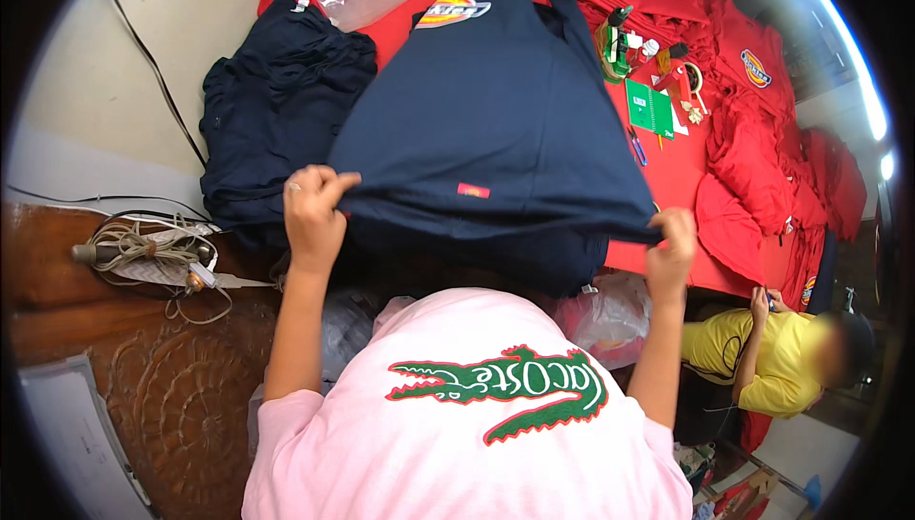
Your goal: The person labels and inspects several navy blue tank tops and shirts on a red surface, using a pen to write on tags and handling each garment to check for details.
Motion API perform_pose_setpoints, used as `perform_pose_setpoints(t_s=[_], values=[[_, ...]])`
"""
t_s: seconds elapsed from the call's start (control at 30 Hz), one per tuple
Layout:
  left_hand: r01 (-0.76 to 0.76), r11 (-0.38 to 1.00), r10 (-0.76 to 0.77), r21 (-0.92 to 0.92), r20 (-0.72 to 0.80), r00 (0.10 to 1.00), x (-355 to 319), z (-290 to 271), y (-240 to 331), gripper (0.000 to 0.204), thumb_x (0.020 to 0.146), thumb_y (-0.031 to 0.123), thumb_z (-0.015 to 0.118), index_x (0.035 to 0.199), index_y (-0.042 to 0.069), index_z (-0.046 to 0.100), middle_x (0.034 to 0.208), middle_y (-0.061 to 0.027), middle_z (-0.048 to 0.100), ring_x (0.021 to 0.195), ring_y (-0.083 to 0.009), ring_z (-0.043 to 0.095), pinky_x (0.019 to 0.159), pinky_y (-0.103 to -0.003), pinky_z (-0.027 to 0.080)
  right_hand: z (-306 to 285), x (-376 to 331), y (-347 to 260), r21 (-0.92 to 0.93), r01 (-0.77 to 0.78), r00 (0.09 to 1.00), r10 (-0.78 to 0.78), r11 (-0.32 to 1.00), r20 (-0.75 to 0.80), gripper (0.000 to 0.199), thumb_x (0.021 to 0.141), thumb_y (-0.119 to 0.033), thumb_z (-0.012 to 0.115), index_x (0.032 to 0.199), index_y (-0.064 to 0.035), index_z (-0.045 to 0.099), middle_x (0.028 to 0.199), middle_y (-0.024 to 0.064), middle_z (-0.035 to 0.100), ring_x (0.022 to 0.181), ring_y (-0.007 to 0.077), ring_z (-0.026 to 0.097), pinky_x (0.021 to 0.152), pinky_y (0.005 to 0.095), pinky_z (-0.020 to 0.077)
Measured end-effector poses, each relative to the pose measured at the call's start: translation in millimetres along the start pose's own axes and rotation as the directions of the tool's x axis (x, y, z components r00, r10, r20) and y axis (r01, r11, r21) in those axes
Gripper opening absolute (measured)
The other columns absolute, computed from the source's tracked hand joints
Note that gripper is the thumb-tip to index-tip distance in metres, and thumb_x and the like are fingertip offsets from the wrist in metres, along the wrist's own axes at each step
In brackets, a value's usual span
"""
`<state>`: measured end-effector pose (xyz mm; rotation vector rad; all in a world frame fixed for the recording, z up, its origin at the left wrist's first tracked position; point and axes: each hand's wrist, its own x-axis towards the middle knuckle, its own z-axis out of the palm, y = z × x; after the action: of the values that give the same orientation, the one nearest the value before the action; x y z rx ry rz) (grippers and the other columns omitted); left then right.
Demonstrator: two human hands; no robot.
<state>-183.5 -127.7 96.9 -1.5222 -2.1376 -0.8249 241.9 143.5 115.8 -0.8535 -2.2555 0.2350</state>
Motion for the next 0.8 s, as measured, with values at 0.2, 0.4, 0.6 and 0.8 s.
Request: perform_pose_setpoints(t_s=[0.2, 0.4, 0.6, 0.8], values=[[0.261, 0.964, -0.206, -0.041, 0.502, 0.84, -132.6, 46.1, -29.5, 0.025, 0.075, -0.007, 0.067, 0.091, 0.009, 0.077, 0.093, -0.0083, 0.062, 0.1, -0.0314, 0.063, 0.097, -0.045, 0.048, 62.0, -144.2, 25.4, -0.101, -0.157, 0.894, 0.185, 0.982, 0.407, 0.024, 0.07, 0.009, 0.063, 0.086, -0.0071, 0.07, 0.102, 0.0121, 0.066, 0.102, 0.0344, 0.065, 0.089, 0.0447, 0.0511], [0.398, 0.903, -0.248, -0.165, 0.555, 0.794, -101.1, 75.8, -26.2, 0.014, 0.088, -0.001, 0.067, 0.094, 0.007, 0.077, 0.099, -0.0091, 0.072, 0.094, -0.0326, 0.069, 0.087, -0.044, 0.054, 94.8, -111.2, 39.0, -0.009, -0.412, 0.895, 0.407, 0.911, 0.183, 0.025, 0.086, 0.006, 0.061, 0.104, -0.0066, 0.073, 0.121, 0.0153, 0.071, 0.12, 0.0355, 0.066, 0.104, 0.047, 0.0493], [-0.001, 0.922, 0.207, -0.387, 0.492, 0.846, 8.5, 200.6, 55.7, 0.056, 0.095, 0.007, 0.068, 0.149, 0.006, 0.057, 0.157, -0.0154, 0.052, 0.149, -0.0355, 0.046, 0.122, -0.048, 0.039, 218.0, 9.6, -37.5, 0.247, -0.146, 0.962, 0.079, 0.958, 0.263, 0.054, 0.096, -0.007, 0.065, 0.149, -0.0041, 0.055, 0.155, 0.0207, 0.054, 0.145, 0.0381, 0.05, 0.122, 0.0477, 0.0381], [0.012, 1.0, -0.007, -0.007, 0.48, 0.877, 36.2, 256.7, -8.2, 0.082, 0.098, 0.059, 0.064, 0.163, 0.015, 0.042, 0.173, -0.014, 0.032, 0.159, -0.0387, 0.029, 0.127, -0.057, 0.025, 254.0, 15.1, 37.2, -0.243, -0.089, 0.934, 0.165, 0.966, 0.316, 0.08, 0.1, -0.048, 0.065, 0.163, -0.0058, 0.039, 0.17, 0.0203, 0.034, 0.158, 0.0409, 0.032, 0.128, 0.0558, 0.025]])
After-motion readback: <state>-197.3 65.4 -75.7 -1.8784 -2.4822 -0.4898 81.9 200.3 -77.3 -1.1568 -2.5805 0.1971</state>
